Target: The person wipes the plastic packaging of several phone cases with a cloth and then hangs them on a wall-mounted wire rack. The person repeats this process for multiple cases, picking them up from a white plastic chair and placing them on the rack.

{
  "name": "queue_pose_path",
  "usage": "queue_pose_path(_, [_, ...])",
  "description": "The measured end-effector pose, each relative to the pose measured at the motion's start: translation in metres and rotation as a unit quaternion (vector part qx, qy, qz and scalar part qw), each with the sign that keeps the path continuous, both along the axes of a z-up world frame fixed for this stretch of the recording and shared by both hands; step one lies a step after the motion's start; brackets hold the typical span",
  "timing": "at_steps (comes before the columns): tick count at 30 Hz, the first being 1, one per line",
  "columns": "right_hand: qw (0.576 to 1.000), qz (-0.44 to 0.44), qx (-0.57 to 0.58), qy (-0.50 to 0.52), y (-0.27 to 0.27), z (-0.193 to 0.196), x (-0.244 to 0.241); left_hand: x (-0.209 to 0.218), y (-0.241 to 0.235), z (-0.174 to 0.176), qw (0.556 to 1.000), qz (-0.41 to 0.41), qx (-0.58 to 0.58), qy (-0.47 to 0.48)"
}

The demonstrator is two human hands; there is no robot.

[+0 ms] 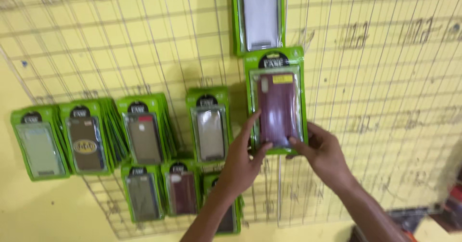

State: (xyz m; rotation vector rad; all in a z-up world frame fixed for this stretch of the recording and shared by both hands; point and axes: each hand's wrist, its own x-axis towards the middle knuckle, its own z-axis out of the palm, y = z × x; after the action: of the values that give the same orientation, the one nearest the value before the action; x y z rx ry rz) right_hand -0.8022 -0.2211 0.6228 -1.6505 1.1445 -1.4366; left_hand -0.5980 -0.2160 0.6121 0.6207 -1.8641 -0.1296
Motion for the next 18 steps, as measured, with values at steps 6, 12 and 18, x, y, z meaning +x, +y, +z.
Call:
queue_pose_path(6, [0.99,0.049,-0.12,-0.047,-0.035,0.113,0.01,0.002,-0.042,0.103,0.99,-0.04,0.114,0.072])
queue_pose_path(12, [0.984,0.07,-0.141,-0.087,-0.073,0.182,0.018,0.004,-0.076,0.18,0.992,0.009,0.086,0.089])
queue_pose_path(18, [0.976,0.114,-0.135,-0.126,-0.1,0.197,0.017,0.0,-0.097,0.196,0.99,-0.015,0.059,0.124])
